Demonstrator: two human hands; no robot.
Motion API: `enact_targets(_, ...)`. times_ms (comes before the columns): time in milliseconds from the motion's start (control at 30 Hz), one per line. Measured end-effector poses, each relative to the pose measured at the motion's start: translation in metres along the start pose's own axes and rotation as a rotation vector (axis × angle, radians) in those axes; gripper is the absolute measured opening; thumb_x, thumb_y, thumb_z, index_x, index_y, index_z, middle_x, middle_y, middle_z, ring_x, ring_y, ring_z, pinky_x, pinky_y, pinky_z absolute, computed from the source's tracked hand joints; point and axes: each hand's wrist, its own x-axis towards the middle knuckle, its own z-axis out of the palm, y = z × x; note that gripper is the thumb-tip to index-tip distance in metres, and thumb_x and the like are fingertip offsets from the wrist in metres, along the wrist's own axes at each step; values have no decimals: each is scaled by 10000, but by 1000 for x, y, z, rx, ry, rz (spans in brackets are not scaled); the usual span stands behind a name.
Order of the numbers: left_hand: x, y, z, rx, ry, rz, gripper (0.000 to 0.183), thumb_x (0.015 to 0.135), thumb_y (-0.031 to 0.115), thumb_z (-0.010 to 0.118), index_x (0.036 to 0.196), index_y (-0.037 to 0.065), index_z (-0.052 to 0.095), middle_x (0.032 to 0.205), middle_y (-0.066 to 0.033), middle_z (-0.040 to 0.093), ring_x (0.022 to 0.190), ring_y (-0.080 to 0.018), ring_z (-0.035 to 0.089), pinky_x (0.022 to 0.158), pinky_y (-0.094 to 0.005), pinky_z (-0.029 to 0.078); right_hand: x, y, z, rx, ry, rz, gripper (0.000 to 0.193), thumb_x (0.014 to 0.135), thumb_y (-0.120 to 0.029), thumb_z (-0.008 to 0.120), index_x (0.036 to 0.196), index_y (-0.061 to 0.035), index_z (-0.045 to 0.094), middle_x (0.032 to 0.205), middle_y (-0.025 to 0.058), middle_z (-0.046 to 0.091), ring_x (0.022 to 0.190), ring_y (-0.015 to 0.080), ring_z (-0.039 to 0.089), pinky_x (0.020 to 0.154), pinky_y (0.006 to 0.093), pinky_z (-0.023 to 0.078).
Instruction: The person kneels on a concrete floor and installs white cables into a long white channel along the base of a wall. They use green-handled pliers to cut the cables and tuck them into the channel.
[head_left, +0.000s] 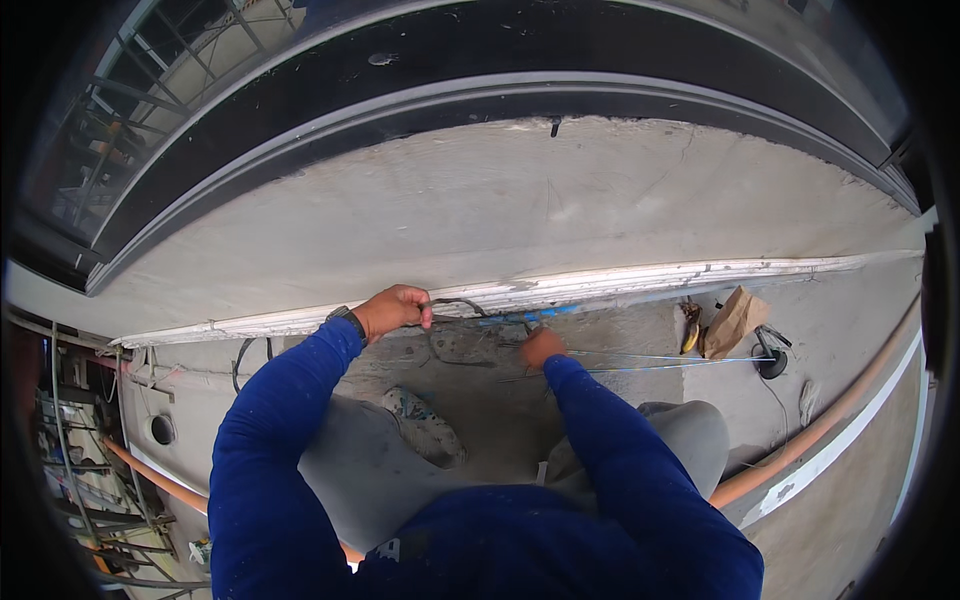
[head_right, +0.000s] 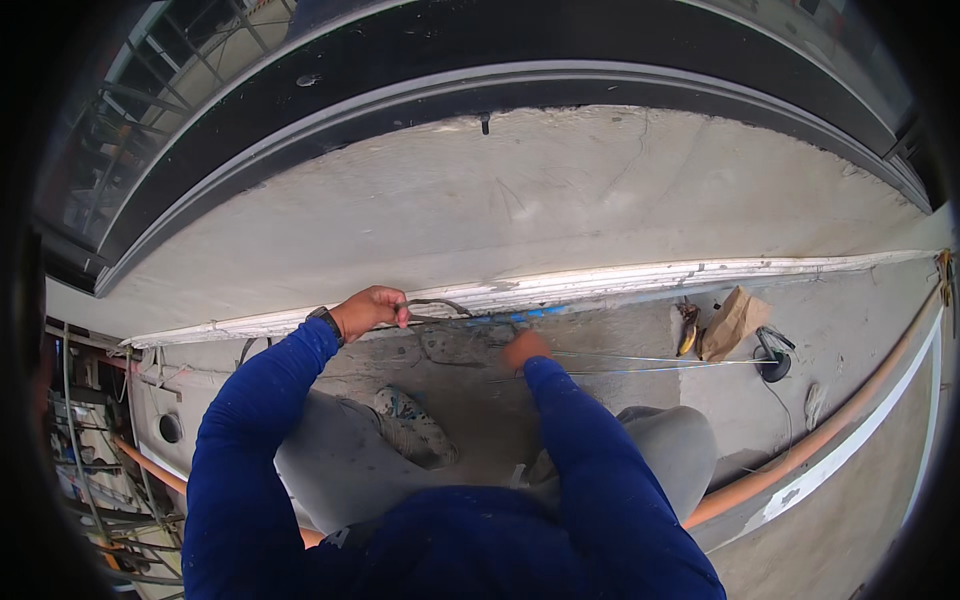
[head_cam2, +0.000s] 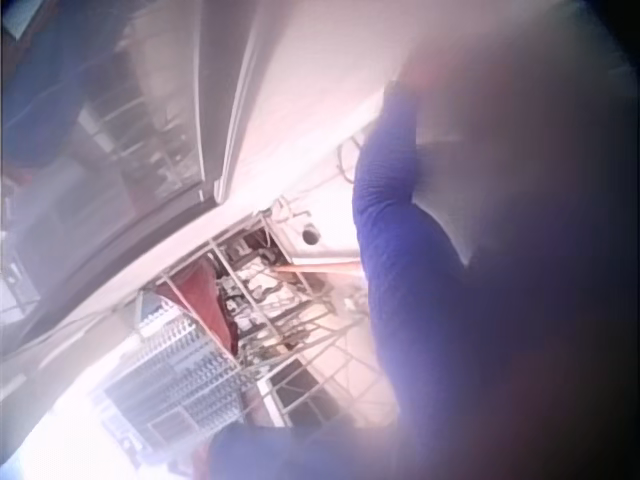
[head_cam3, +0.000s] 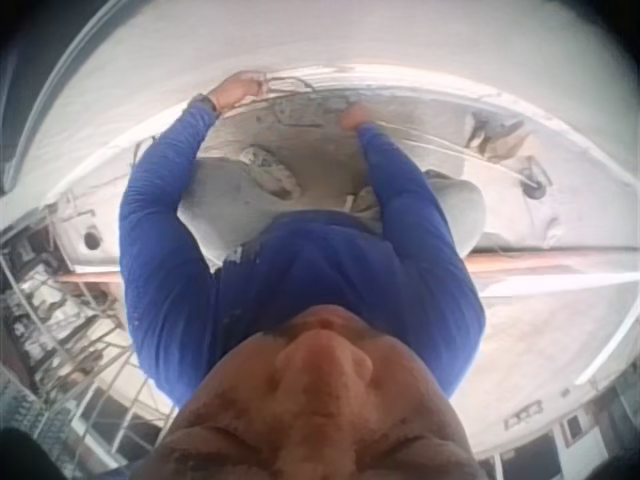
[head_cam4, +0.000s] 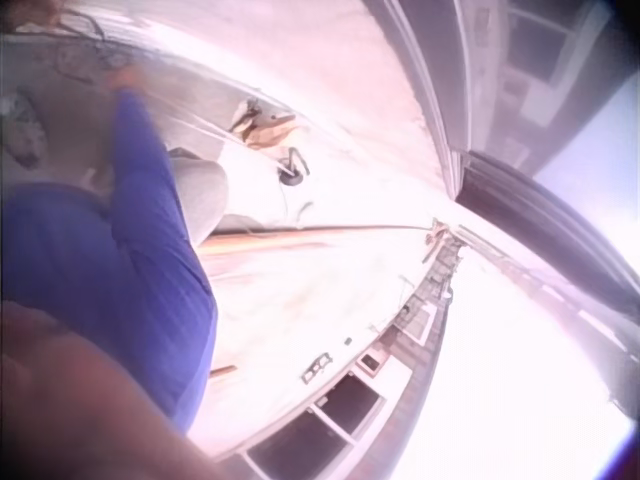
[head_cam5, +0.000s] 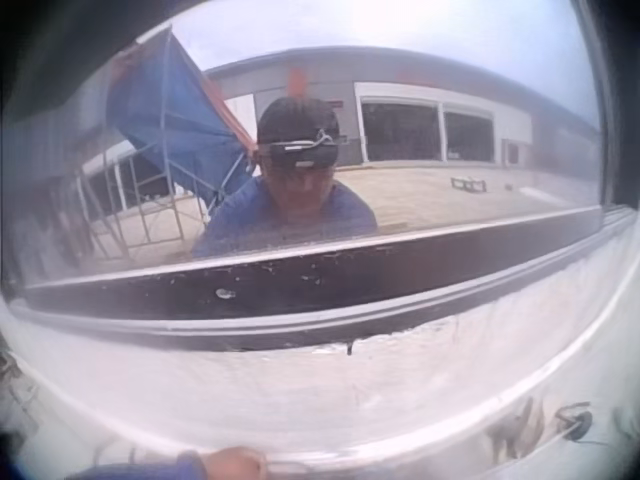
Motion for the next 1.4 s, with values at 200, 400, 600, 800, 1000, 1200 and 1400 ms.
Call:
enact_targets(200, -134, -54, -31, -212, 263, -152, 131, 1027, 170, 634, 932, 82, 650, 1023, -70, 716, 1045, -215, 677, 990, -369, 513, 9, 14, 9, 134, 194, 39, 428, 841, -259, 716, 1186, -8, 707, 1180, 240, 729, 1103, 404, 697, 986, 488, 537)
enact_targets(400, -153, -78, -45, -94, 238, -297, 191, 1057, 257, 609, 1006, 81, 664, 1081, -78, 741, 1031, -194, 701, 976, -365, 537, 20, 16, 33, 297, 330, 98, 433, 838, -221, 755, 1199, 1, 666, 1135, 214, 720, 1019, 426, 696, 947, 457, 543)
enact_targets(600, -127, -90, -57, 5, 93, -358, 170, 1048, 239, 606, 1010, 83, 658, 1109, -75, 752, 1070, -193, 701, 970, -360, 530, 20, 9, 37, 872, 3, -19, 333, 886, -96, 703, 1204, 0, 672, 1066, 117, 726, 875, 218, 712, 819, 357, 569)
enact_targets(800, -134, -226, -112, 831, -112, -352, 243, 953, 272, 646, 957, 51, 746, 972, -126, 769, 929, -274, 731, 851, -402, 570, 22, 27, 17, 798, 127, -159, 253, 910, -43, 646, 1153, -3, 703, 966, 80, 732, 828, 183, 702, 768, 338, 571)
enact_targets(1000, -283, -357, -115, 934, 204, -443, 277, 920, 272, 603, 949, 58, 776, 1002, -206, 756, 962, -394, 722, 853, -495, 570, 31, 60, -1, 404, 264, -83, 197, 861, -177, 677, 977, -38, 755, 929, 172, 765, 877, 339, 734, 814, 430, 567)
enact_targets(1200, -345, -370, -35, 1017, 639, -499, 222, 958, 151, 575, 809, 42, 698, 870, -165, 750, 801, -342, 721, 718, -440, 560, 17, 35, -32, 95, 289, -93, 195, 860, -215, 654, 922, -68, 766, 961, 221, 754, 941, 429, 712, 851, 487, 557)
enact_targets(1400, -315, -279, -35, -270, 1108, -179, 319, 1075, 263, 548, 790, 125, 584, 659, 35, 517, 566, -97, 489, 558, -299, 457, -10, 8, -51, 29, 301, -130, 209, 877, -236, 642, 941, -82, 769, 977, 218, 754, 946, 430, 709, 861, 499, 554)
